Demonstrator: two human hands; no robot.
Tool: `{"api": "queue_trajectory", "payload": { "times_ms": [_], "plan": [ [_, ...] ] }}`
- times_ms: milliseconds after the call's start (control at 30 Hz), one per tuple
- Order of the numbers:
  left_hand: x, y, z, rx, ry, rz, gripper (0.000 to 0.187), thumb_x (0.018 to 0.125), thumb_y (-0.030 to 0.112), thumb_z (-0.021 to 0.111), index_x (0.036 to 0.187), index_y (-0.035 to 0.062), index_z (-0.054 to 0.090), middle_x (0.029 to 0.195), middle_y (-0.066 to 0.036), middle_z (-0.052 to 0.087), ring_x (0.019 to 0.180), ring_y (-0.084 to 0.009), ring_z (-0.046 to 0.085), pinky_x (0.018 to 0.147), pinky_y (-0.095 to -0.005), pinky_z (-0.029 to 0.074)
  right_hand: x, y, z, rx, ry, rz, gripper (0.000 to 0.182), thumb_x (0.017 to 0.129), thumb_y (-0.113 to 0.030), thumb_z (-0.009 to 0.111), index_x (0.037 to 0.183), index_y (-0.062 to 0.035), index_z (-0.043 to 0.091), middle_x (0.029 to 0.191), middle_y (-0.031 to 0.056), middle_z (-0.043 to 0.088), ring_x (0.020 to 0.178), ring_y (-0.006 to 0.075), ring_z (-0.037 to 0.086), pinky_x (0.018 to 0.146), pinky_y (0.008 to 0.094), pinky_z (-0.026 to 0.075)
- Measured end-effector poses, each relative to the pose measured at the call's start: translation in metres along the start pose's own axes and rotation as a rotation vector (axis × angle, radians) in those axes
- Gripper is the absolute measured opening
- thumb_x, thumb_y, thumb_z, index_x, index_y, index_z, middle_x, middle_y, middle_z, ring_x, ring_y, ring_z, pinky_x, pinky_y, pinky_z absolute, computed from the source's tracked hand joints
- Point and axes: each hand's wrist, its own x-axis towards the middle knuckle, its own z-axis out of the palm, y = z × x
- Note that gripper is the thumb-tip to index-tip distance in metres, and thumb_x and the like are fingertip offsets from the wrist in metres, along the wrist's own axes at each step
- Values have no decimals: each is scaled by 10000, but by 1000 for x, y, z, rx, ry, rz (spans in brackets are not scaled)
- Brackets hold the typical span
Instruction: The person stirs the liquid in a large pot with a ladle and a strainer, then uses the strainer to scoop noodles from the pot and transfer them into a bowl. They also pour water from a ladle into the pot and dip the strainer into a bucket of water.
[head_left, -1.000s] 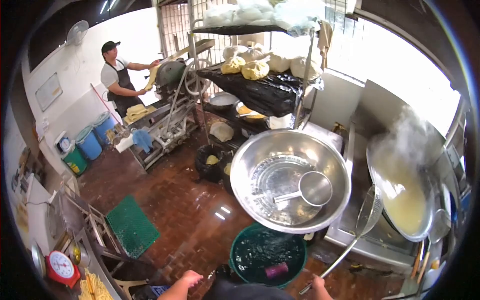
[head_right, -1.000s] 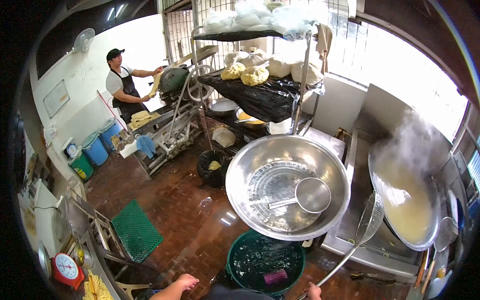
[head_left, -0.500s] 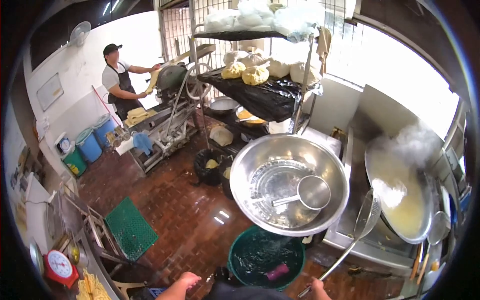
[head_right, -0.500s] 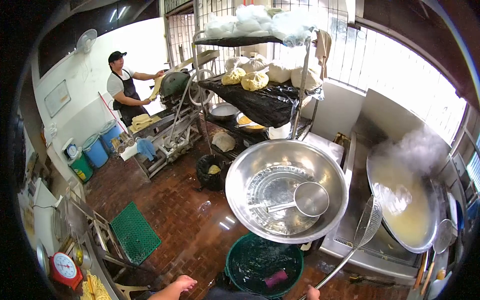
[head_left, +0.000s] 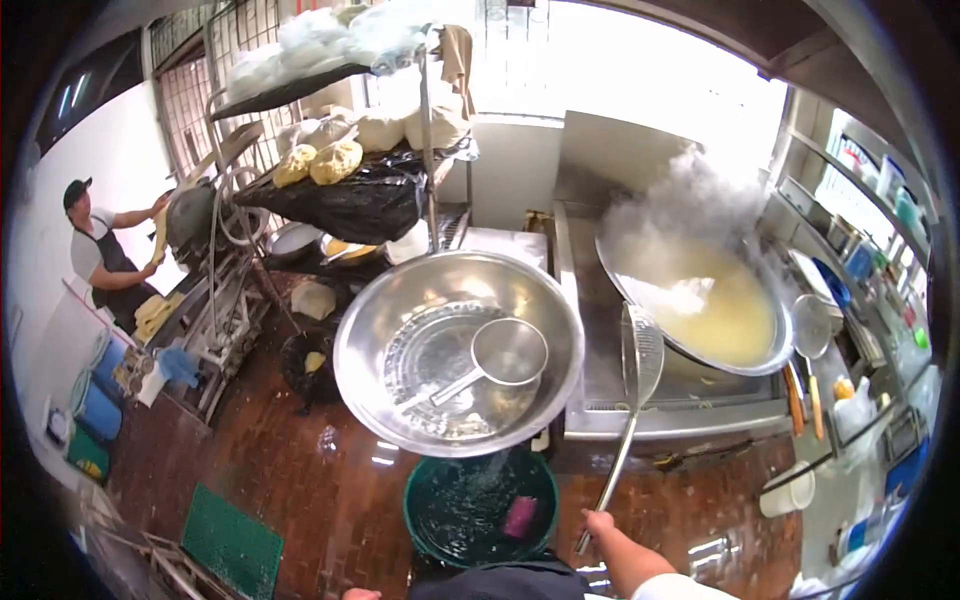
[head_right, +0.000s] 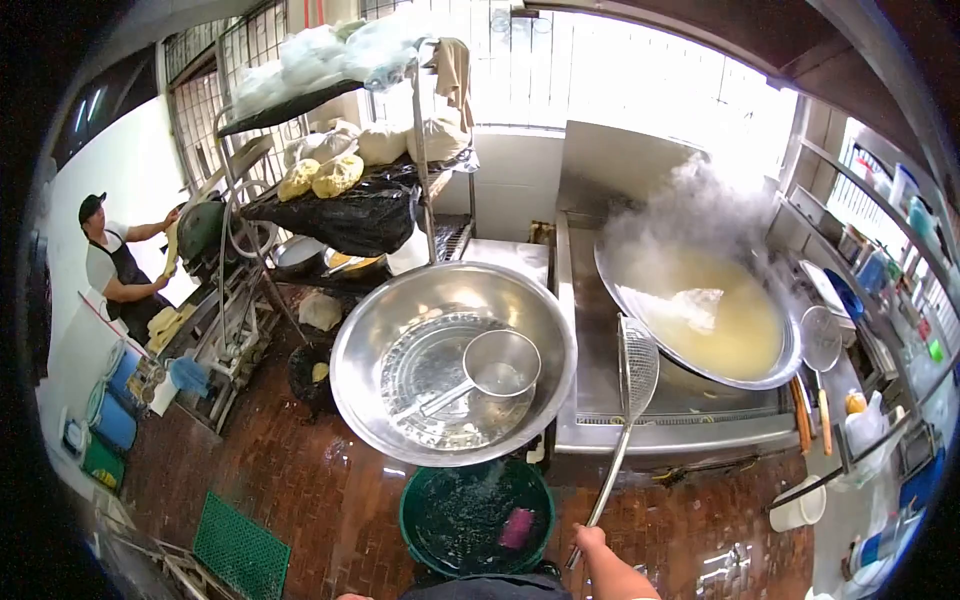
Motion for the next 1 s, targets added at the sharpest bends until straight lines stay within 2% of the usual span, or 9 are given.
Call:
{"api": "queue_trajectory", "payload": {
  "times_ms": [433, 500, 567, 633, 700, 800, 867, 933, 1000],
  "plan": [
    [5, 8, -3, 34, 40, 78, 184, 780, 269, 683, 854, 106, 643, 758, -20, 599, 646, -157, 549, 548, -343, 434, 48, 30, -5, 4, -18, -54, 287, 826, -209, 611, 811, 65, 526, 607, 121, 556, 511, 259, 612, 452, 377, 485],
    [12, 2, -1, 164, 28, 43, 191, 776, 276, 687, 861, 110, 647, 761, -19, 603, 637, -155, 547, 542, -342, 430, 36, 21, -21, 69, -1, 6, 230, 848, -203, 596, 861, 16, 530, 584, 54, 517, 439, 167, 539, 385, 293, 420],
    [25, 0, 17, 185, 43, -28, 230, 780, 293, 682, 908, 106, 645, 795, -18, 609, 644, -160, 551, 546, -348, 431, 65, 45, -54, 172, -43, -129, 268, 824, -198, 615, 885, 30, 489, 595, 111, 502, 446, 248, 524, 399, 393, 461],
    [28, -12, 33, 125, 66, -58, 230, 766, 320, 684, 724, 94, 676, 625, -45, 603, 528, -124, 546, 451, -282, 428, 116, 77, -93, 127, 35, -275, 234, 835, -225, 623, 864, -35, 490, 553, 29, 454, 407, 148, 454, 360, 306, 385],
    [-3, 2, 67, 265, 47, 15, 289, 771, 369, 660, 762, 83, 697, 662, -69, 627, 540, -166, 567, 473, -308, 448, 73, 66, -124, -207, 151, -558, 524, 808, -496, 615, 904, 19, 602, 666, 137, 567, 519, 255, 513, 528, 397, 464],
    [-29, 14, 111, 530, -5, 156, 456, 745, 490, 642, 920, 73, 699, 799, -121, 671, 715, -251, 633, 656, -358, 498, -6, 7, -135, -162, 215, -550, 504, 791, -409, 671, 986, 50, 601, 746, 140, 614, 693, 246, 534, 668, 364, 449],
    [-49, 31, 129, 544, -14, 203, 528, 727, 535, 644, 978, 74, 689, 877, -140, 678, 809, -273, 646, 734, -367, 501, 21, 21, -148, -226, 200, -564, 478, 793, -411, 665, 941, 41, 612, 731, 136, 613, 678, 249, 530, 655, 371, 445],
    [-64, 53, 131, 576, 14, 251, 761, 657, 595, 681, 1154, 25, 589, 1144, -204, 589, 1086, -307, 557, 927, -384, 428, 28, 18, -153, -260, 201, -580, 457, 795, -412, 660, 897, 32, 623, 716, 132, 612, 662, 252, 527, 643, 378, 442],
    [-95, 84, 121, 353, 141, 376, 1071, 594, 639, 703, 1339, -45, 348, 1389, -271, 320, 1302, -343, 324, 1059, -392, 287, 7, 6, -152, -286, 194, -512, 436, 800, -413, 648, 817, 22, 625, 697, 142, 608, 643, 266, 521, 632, 396, 433]
  ]
}}
